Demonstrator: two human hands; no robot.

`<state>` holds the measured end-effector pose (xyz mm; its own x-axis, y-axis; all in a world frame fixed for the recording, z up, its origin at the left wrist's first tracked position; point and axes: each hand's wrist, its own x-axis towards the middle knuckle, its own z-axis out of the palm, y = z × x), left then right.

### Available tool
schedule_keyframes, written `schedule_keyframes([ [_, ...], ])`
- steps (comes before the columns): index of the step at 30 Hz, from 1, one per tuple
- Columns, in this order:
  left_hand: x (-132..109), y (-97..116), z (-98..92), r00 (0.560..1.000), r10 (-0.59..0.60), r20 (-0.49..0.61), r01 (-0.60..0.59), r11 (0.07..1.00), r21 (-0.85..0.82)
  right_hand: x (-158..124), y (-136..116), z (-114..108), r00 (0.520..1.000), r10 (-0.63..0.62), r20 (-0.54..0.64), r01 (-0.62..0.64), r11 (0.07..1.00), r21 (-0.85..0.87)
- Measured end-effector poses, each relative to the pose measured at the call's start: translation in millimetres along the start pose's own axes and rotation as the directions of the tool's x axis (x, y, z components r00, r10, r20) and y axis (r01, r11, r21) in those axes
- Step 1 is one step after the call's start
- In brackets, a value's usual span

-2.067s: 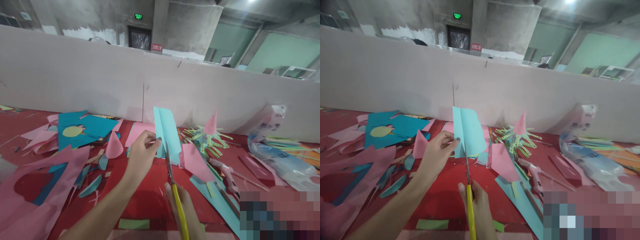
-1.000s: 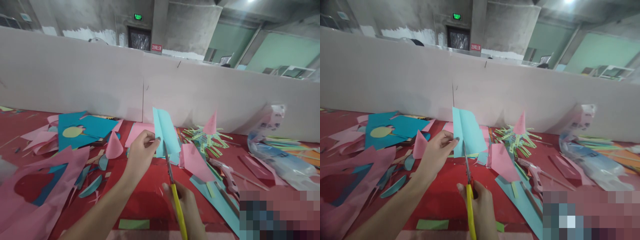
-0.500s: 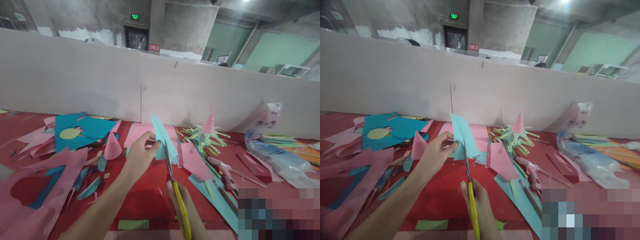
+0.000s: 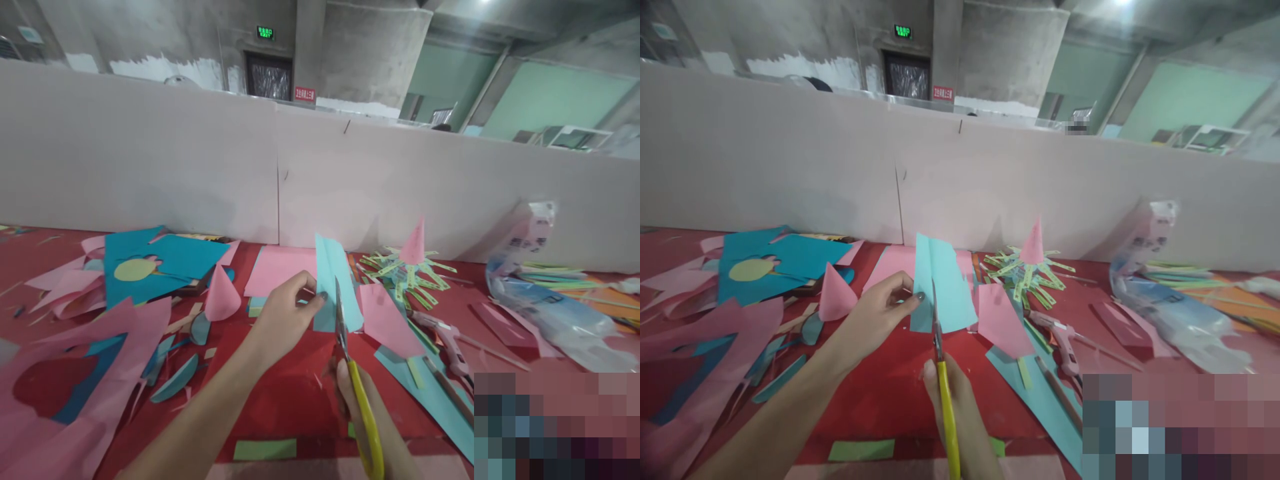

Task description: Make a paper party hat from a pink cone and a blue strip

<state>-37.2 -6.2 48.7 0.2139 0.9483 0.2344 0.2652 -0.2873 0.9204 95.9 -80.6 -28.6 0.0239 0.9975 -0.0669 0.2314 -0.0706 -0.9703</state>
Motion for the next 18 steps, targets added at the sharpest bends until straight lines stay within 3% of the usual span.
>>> schedule_keyframes([
  [18,-1.7,-0.4,3.5,1.0,-0.022,-0.001,0.022,1.0,-0.006,-0.9,-11.4,1.9,0.998,0.012,-0.061,-0.013,1.0,-0.012],
])
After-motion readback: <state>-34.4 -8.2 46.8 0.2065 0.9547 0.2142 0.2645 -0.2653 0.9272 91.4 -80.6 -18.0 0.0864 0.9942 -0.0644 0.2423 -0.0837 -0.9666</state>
